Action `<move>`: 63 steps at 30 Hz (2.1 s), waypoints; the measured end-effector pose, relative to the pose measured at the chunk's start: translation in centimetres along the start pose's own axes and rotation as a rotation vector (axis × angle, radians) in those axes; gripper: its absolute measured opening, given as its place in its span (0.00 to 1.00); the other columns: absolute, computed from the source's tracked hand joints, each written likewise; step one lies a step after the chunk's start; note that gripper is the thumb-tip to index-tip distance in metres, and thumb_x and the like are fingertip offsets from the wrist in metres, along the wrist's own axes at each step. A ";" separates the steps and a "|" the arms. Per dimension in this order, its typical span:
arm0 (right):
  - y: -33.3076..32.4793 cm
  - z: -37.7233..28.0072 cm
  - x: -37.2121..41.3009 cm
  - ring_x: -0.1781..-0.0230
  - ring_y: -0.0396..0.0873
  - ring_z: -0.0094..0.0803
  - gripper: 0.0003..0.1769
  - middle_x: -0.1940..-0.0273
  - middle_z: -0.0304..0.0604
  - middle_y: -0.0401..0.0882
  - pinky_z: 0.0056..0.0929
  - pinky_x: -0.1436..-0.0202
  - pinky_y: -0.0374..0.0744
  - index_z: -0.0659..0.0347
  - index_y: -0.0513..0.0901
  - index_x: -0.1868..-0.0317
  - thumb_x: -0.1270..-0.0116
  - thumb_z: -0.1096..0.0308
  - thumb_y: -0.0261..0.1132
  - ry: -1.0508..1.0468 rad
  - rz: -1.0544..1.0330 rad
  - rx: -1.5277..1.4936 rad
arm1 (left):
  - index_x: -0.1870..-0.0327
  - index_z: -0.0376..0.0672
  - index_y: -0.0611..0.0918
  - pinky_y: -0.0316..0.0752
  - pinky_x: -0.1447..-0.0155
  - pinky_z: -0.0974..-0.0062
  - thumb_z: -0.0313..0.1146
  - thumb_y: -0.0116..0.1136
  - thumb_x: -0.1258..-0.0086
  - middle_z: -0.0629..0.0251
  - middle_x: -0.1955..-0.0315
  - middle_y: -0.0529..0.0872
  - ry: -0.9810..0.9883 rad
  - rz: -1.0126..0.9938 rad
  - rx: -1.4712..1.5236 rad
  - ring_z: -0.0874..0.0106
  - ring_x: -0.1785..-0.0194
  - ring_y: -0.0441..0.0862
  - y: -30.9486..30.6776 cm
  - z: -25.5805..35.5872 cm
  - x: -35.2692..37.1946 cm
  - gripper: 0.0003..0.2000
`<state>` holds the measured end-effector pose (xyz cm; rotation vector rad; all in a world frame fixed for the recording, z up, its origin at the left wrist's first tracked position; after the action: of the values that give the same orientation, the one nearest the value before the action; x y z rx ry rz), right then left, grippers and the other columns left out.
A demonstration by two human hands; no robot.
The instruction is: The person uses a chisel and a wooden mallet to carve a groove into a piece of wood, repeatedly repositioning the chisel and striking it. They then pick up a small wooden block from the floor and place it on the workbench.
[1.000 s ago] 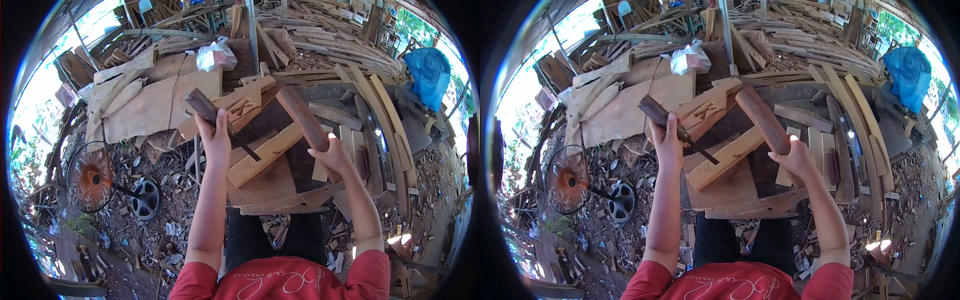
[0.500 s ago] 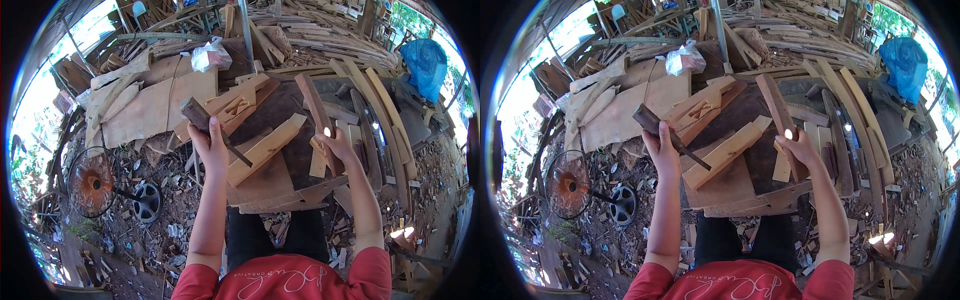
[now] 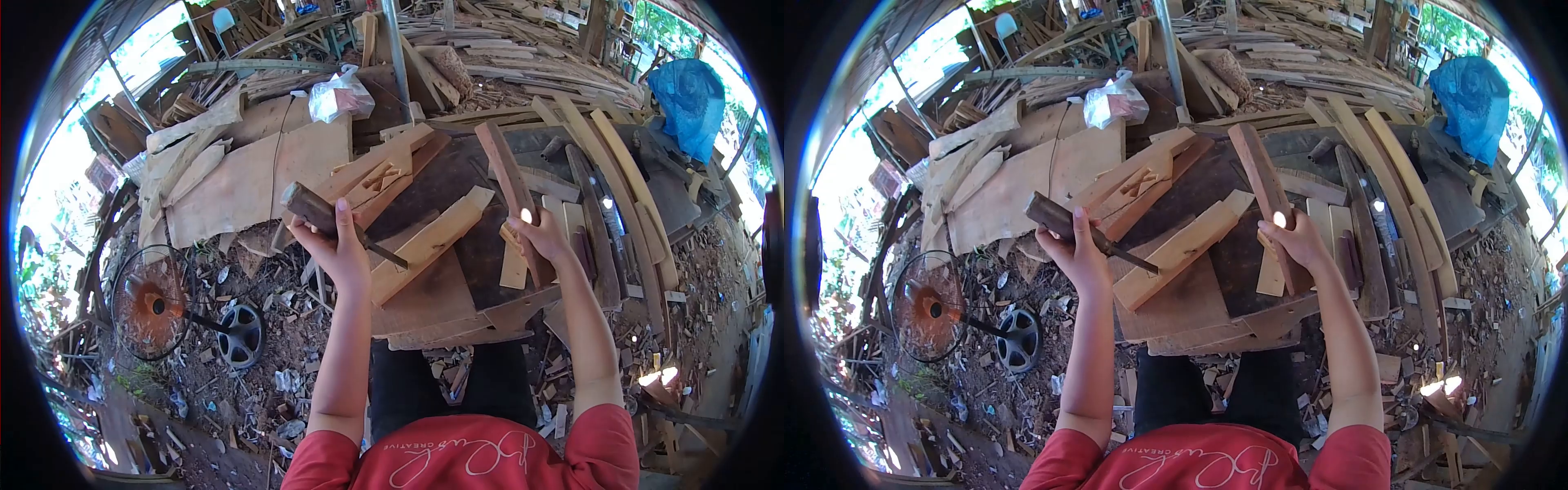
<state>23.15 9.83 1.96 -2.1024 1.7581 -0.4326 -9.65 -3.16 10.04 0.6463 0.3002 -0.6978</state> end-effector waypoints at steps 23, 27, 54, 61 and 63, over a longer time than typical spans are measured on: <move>-0.1 -1.1 0.3 0.56 0.78 0.37 0.41 0.57 0.54 0.78 0.29 0.53 0.74 0.72 0.73 0.49 0.53 0.43 0.67 -0.006 -0.037 0.097 | 0.44 0.41 0.59 0.71 0.62 0.82 0.22 0.59 0.40 0.64 0.67 0.74 0.111 -0.050 -0.105 0.79 0.67 0.73 -1.1 2.0 2.7 0.26; 0.0 -1.1 0.3 0.56 0.78 0.37 0.42 0.57 0.54 0.78 0.29 0.53 0.74 0.72 0.73 0.50 0.53 0.43 0.67 0.003 -0.031 0.087 | 0.51 0.39 0.64 0.70 0.62 0.84 0.22 0.60 0.41 0.65 0.68 0.75 0.085 0.002 -0.072 0.80 0.68 0.72 -1.3 2.2 3.2 0.20; 0.0 -1.5 1.0 0.70 0.79 0.32 0.41 0.64 0.51 0.77 0.26 0.70 0.77 0.75 0.71 0.51 0.52 0.44 0.68 0.017 -0.026 -0.005 | 0.53 0.41 0.63 0.72 0.58 0.80 0.24 0.57 0.37 0.64 0.64 0.74 0.152 0.022 -0.114 0.78 0.64 0.74 -3.6 1.1 3.6 0.17; -0.1 -0.8 0.7 0.62 0.78 0.34 0.41 0.61 0.52 0.77 0.28 0.60 0.76 0.74 0.72 0.52 0.53 0.43 0.68 -0.018 0.011 0.001 | 0.52 0.41 0.63 0.72 0.57 0.79 0.24 0.57 0.37 0.64 0.63 0.74 0.127 0.032 -0.127 0.78 0.63 0.74 -3.6 1.2 3.7 0.17; 0.0 -0.8 0.7 0.61 0.78 0.34 0.42 0.60 0.52 0.77 0.28 0.59 0.76 0.74 0.72 0.52 0.53 0.42 0.68 0.002 -0.002 -0.015 | 0.52 0.41 0.63 0.72 0.57 0.80 0.24 0.57 0.37 0.64 0.63 0.74 0.124 0.031 -0.110 0.78 0.63 0.74 -3.6 1.1 3.6 0.17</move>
<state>22.94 9.09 2.64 -2.1149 1.7659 -0.4233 -9.34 -7.78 7.61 0.5891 0.4398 -0.6082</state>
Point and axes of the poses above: each hand's wrist, its own x-axis away from the middle knuckle, its own y-axis out of the palm, z = x × y, the point moved 7 cm from there along -x, towards the middle knuckle
